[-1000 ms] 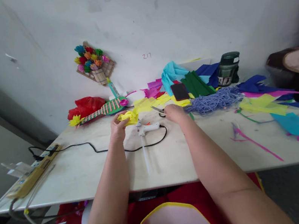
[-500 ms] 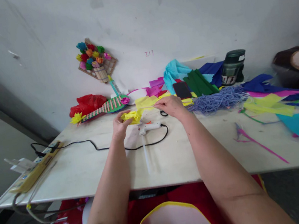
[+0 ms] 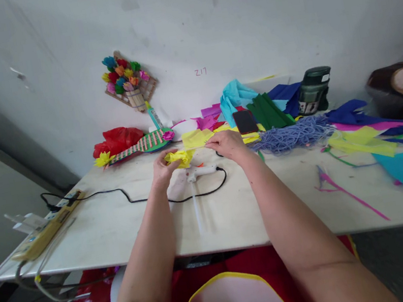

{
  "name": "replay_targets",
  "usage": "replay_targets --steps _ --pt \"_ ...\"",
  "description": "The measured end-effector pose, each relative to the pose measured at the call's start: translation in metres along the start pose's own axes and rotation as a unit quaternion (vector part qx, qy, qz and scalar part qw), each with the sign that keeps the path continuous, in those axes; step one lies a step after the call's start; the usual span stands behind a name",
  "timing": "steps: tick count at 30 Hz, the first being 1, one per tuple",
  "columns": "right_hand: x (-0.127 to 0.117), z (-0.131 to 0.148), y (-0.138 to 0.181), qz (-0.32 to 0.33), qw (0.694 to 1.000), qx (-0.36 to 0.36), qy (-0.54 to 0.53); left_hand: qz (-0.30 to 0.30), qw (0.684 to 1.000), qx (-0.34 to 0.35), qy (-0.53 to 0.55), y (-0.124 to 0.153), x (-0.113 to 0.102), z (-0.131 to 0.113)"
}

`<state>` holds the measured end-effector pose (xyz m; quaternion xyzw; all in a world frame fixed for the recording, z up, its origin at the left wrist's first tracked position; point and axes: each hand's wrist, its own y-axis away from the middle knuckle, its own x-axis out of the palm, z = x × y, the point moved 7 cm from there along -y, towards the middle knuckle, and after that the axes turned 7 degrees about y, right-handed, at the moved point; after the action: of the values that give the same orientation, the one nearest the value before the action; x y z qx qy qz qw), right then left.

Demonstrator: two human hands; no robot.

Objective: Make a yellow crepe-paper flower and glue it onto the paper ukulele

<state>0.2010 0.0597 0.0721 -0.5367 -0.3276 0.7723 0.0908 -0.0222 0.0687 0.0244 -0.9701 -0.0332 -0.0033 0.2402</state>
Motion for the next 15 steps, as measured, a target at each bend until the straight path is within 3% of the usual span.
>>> replay_targets --steps 15 --pt "0.0013 0.0060 0.0014 0.022 1.000 -0.012 0.012 0.008 1.000 0.000 -0.014 0.0008 0.0017 -0.0004"
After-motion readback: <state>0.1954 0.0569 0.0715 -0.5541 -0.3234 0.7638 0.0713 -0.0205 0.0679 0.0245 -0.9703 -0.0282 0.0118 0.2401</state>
